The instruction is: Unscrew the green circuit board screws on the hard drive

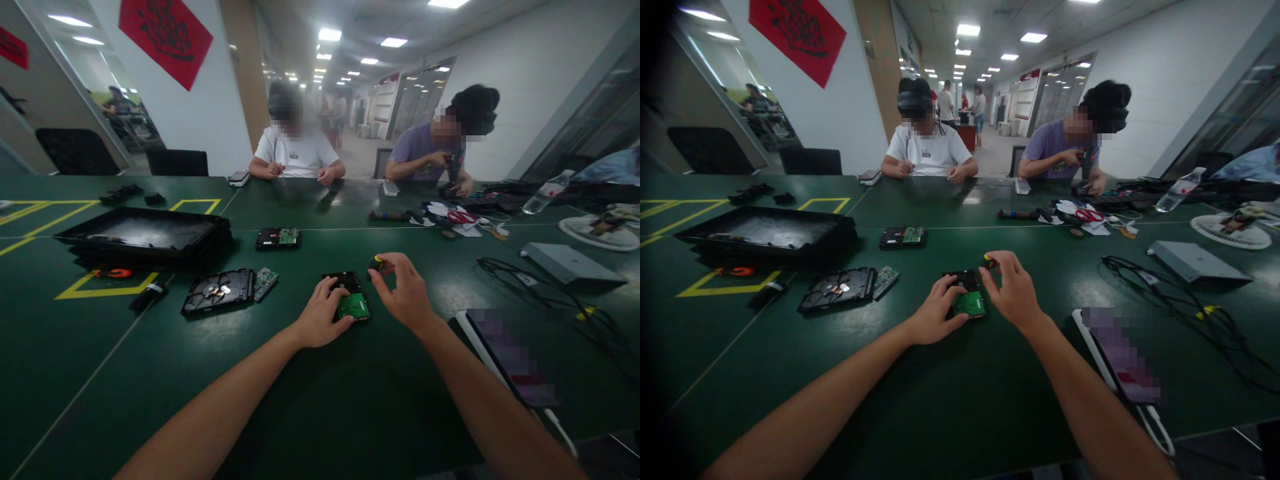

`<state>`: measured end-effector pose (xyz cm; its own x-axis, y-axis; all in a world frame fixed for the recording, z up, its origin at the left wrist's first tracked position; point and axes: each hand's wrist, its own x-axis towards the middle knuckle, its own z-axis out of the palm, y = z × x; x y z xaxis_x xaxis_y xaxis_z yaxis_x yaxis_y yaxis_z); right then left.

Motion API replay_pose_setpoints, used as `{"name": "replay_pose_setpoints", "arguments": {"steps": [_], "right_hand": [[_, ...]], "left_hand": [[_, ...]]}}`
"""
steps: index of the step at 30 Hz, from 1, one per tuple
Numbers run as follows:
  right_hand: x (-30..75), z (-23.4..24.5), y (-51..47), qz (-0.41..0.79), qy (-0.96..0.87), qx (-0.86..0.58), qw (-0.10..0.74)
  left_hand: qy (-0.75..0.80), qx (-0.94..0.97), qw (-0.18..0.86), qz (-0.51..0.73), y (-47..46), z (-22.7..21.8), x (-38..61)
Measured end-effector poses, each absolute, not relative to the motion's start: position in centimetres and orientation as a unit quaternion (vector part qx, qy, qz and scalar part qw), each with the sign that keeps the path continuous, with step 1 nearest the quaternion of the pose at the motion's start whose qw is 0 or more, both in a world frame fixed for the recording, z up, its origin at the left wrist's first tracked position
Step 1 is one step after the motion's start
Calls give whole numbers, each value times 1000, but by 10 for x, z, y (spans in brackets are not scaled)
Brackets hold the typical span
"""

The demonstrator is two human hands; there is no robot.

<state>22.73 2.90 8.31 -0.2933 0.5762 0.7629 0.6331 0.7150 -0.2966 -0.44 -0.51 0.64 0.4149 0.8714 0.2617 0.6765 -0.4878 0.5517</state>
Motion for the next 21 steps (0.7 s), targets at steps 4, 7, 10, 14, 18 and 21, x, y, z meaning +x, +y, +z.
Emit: {"name": "replay_pose_setpoints", "arguments": {"steps": [4, 7, 10, 14, 18, 21], "right_hand": [[232, 71, 28, -38, -786, -382, 485], [235, 62, 30, -51, -783, -380, 489], [240, 55, 32, -91, -786, -370, 487], [247, 52, 34, -119, -792, -356, 482], [249, 54, 34, -141, -813, -316, 468], [247, 54, 34, -142, -813, -306, 475]], "left_hand": [[470, 823, 185, 262, -4, 5, -4], [469, 822, 186, 265, -4, 5, -4], [466, 823, 189, 264, -4, 5, -4], [466, 822, 188, 268, -4, 4, -3], [464, 825, 181, 267, -4, 4, -1], [463, 827, 176, 267, -4, 4, 0]]}}
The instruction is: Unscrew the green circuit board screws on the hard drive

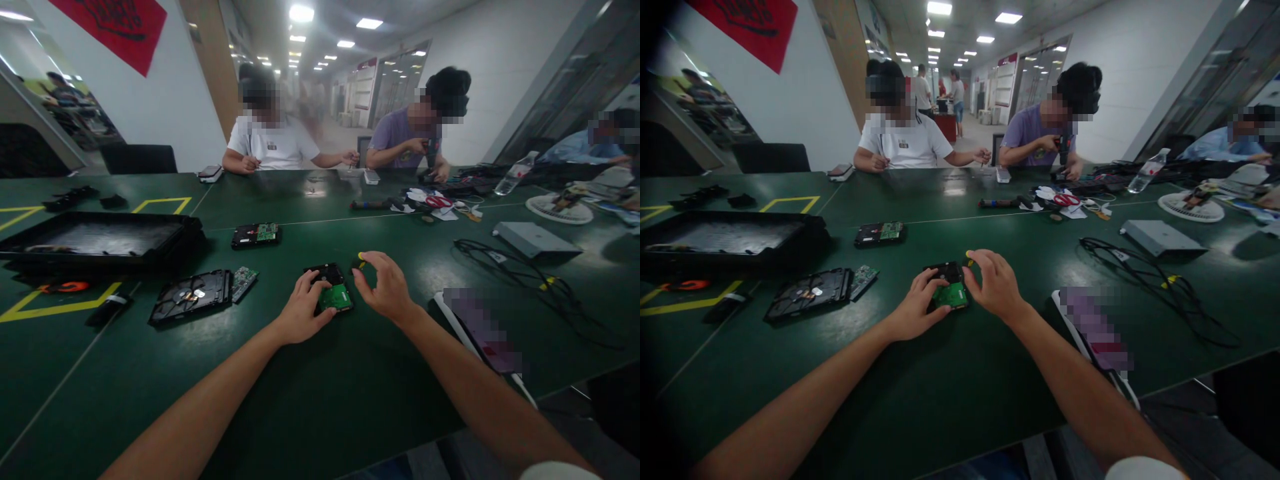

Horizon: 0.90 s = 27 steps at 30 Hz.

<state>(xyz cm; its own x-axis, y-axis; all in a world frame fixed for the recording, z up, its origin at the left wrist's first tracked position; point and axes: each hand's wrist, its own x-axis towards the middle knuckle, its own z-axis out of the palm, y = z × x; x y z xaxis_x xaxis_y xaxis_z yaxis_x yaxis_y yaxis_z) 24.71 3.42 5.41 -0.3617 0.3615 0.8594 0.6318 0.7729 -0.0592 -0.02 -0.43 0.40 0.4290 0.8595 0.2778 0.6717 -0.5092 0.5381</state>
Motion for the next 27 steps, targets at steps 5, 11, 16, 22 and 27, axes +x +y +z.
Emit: {"name": "replay_pose_setpoints", "arguments": {"steps": [5, 11, 16, 22, 27], "right_hand": [[242, 50, 33, -120, -799, -328, 489], [237, 43, 32, -111, -772, -363, 509], [236, 46, 31, -108, -782, -347, 507], [239, 42, 26, -89, -775, -359, 513], [237, 36, 25, -68, -761, -371, 528]], "left_hand": [[463, 826, 176, 268, -4, 3, 0], [466, 825, 185, 261, -3, 2, -3], [471, 823, 188, 256, -2, 1, -3], [467, 825, 185, 261, -3, 3, -4], [467, 822, 191, 265, -3, 4, -4]]}}
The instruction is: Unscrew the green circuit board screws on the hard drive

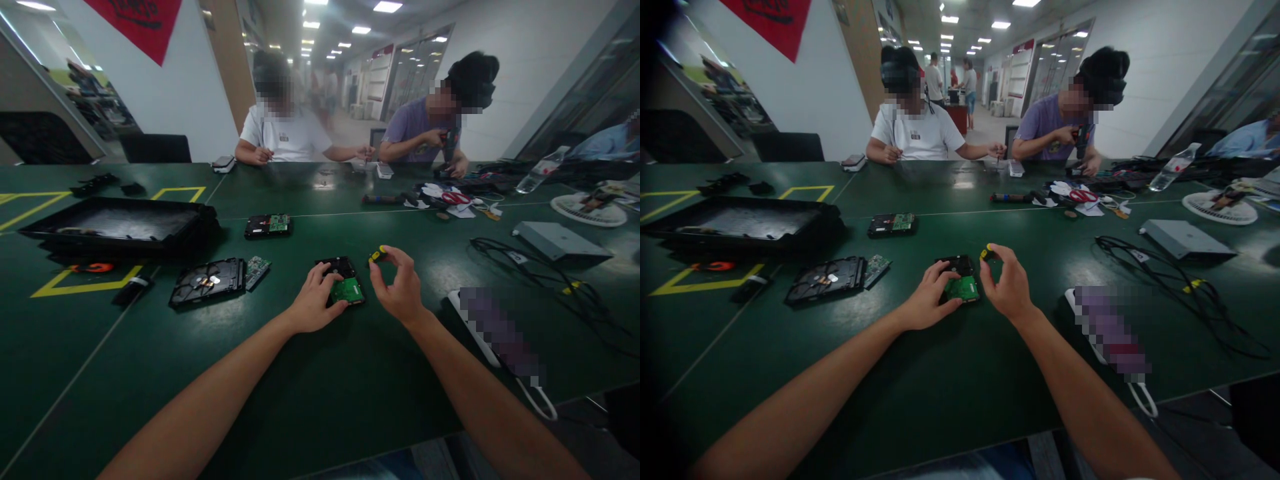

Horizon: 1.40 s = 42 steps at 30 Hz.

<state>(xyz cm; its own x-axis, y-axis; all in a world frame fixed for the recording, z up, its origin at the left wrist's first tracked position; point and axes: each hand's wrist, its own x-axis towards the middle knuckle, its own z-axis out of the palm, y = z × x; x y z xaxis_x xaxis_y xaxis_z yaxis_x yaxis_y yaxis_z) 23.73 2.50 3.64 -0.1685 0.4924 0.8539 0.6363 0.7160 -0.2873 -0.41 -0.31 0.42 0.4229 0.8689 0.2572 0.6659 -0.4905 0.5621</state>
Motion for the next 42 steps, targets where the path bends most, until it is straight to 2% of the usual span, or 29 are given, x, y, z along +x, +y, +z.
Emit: {"name": "replay_pose_setpoints", "arguments": {"steps": [27, 42], "right_hand": [[232, 33, 23, -63, -747, -374, 545], [231, 30, 23, -18, -752, -370, 545]], "left_hand": [[466, 825, 188, 258, -2, 4, -4], [468, 825, 181, 259, -3, 3, -3]]}}
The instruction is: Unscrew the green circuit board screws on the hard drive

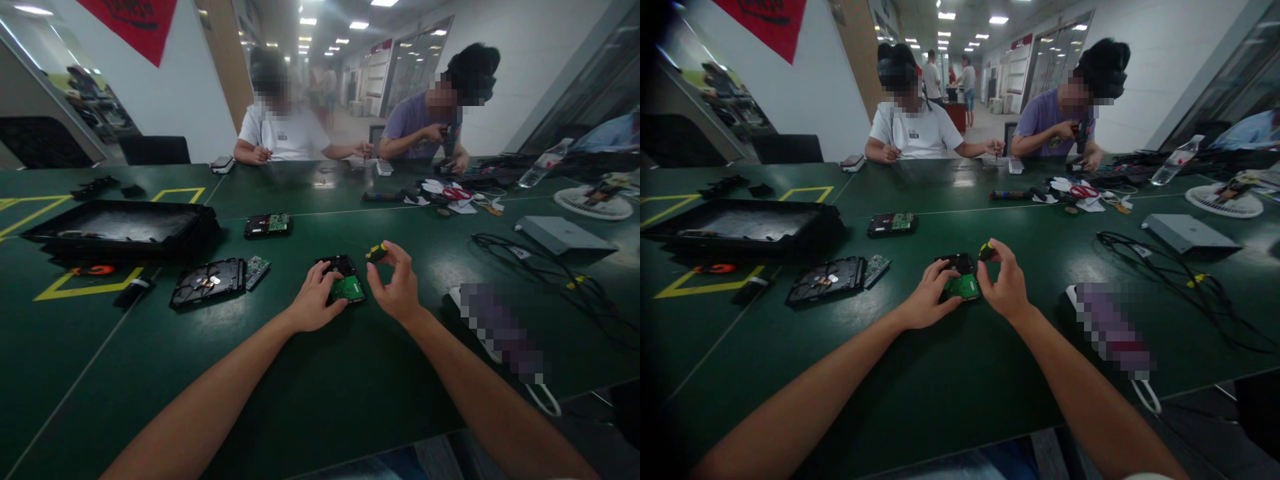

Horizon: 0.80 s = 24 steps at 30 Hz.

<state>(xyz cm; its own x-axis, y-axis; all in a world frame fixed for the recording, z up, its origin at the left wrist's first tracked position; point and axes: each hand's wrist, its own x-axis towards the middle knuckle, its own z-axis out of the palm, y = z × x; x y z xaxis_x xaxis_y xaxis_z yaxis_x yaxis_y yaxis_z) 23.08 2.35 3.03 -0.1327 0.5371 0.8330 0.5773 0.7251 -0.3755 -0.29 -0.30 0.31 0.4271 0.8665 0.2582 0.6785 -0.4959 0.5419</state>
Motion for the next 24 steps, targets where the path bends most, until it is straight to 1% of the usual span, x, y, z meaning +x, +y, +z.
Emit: {"name": "replay_pose_setpoints", "arguments": {"steps": [3, 8, 13, 19, 24], "right_hand": [[230, 29, 23, 0, -751, -368, 548], [232, 25, 24, -40, -743, -380, 549], [231, 25, 25, 3, -756, -366, 543], [230, 24, 26, -51, -742, -375, 553], [230, 23, 26, -12, -754, -365, 546]], "left_hand": [[468, 825, 183, 258, -3, 4, -3], [467, 829, 181, 248, -3, 5, -4], [467, 830, 180, 246, -3, 6, -4], [463, 831, 177, 253, -2, 3, -4], [462, 830, 174, 259, -2, 2, -3]]}}
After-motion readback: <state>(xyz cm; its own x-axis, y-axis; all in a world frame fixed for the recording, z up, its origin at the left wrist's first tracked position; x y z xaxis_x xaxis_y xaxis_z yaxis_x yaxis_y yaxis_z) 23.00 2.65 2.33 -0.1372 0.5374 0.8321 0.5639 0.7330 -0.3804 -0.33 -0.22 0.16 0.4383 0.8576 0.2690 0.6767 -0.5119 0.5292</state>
